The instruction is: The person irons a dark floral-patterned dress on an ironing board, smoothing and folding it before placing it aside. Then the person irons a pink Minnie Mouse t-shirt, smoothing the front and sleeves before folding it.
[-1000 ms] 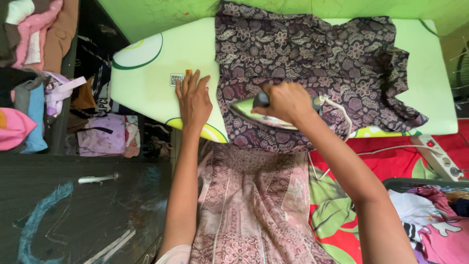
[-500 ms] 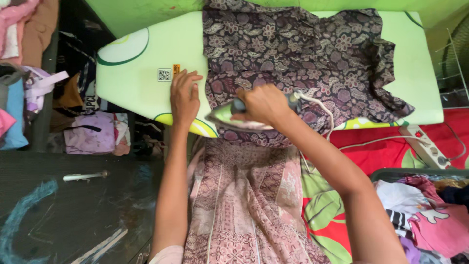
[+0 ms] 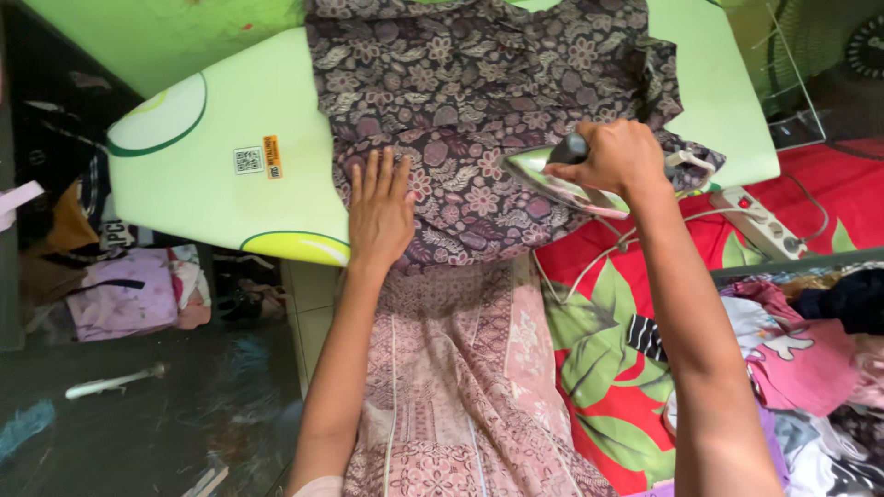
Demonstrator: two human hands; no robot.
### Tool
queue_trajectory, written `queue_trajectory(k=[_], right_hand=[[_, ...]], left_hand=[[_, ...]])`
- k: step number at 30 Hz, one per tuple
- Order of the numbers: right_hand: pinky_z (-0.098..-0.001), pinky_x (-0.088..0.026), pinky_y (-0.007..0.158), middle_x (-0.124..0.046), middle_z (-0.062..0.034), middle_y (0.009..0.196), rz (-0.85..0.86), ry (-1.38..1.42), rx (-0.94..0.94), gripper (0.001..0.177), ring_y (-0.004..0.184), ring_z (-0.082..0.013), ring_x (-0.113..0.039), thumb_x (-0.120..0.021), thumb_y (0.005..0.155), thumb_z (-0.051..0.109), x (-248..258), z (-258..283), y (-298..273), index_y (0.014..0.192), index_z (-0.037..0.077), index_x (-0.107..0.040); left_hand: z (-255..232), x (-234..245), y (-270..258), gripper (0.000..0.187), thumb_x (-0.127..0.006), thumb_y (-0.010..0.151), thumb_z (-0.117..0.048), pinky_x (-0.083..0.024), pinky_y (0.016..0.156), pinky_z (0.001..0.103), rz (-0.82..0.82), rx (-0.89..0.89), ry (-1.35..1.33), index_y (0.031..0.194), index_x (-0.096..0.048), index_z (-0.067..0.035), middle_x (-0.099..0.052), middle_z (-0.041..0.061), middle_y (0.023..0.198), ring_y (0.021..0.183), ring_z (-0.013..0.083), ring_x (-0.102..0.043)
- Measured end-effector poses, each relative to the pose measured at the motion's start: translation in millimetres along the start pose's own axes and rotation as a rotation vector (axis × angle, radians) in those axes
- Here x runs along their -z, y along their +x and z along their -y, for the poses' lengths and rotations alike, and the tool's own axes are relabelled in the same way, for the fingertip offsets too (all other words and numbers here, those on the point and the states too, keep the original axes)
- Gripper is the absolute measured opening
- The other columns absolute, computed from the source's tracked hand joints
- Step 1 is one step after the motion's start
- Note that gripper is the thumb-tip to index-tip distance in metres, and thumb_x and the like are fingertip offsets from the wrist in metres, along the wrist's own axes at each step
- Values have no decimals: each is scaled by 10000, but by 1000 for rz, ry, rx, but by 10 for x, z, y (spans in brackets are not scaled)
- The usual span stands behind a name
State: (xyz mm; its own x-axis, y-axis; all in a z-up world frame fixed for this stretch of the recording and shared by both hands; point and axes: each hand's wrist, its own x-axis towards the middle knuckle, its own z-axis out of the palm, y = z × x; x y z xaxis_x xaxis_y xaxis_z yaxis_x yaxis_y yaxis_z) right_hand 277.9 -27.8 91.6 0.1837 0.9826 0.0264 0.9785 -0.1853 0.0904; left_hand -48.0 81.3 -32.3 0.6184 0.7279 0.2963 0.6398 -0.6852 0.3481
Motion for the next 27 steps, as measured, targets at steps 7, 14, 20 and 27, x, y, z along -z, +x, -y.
queue_trajectory(k=[7, 14, 20, 27], right_hand=[[-458, -556, 569, -682, -118, 593, 89, -27, 288, 690, 572, -344, -688, -691, 715, 838, -60, 366, -284, 916, 179, -740], [-465, -574, 647, -729, -120, 741, 41, 113, -104, 637, 650, -318, -724, -746, 762, 756, 47, 210, 8, 930, 142, -738], [-478, -580, 694, -736, -170, 798, 155, 132, -57, 610, 728, -354, -739, -762, 743, 720, 85, 676, 367, 995, 165, -751], [-493, -577, 697, -743, -180, 787, 69, 206, -48, 643, 732, -365, -733, -768, 729, 730, 334, 840, 413, 1002, 147, -763]], left_hand=[[-7, 13, -17, 528, -525, 1028, -244, -158, 1260, 530, 4, 8, -20, 1517, -479, -49, -398, 204, 1608, 1523, 371, -297], [-8, -29, -24, 498, -524, 1044, -249, -172, 1260, 525, -41, 19, -14, 1490, -514, -28, -403, 230, 1584, 1509, 378, -312], [-56, 59, -15, 274, -618, 971, -86, -371, 1145, 489, -269, 116, -136, 1229, -664, -11, -567, 193, 1343, 1302, 383, -499], [164, 205, 482, 326, -694, 785, -23, -398, 1031, 472, -360, -71, 47, 1110, -708, -11, -612, 148, 1179, 1152, 357, -548]])
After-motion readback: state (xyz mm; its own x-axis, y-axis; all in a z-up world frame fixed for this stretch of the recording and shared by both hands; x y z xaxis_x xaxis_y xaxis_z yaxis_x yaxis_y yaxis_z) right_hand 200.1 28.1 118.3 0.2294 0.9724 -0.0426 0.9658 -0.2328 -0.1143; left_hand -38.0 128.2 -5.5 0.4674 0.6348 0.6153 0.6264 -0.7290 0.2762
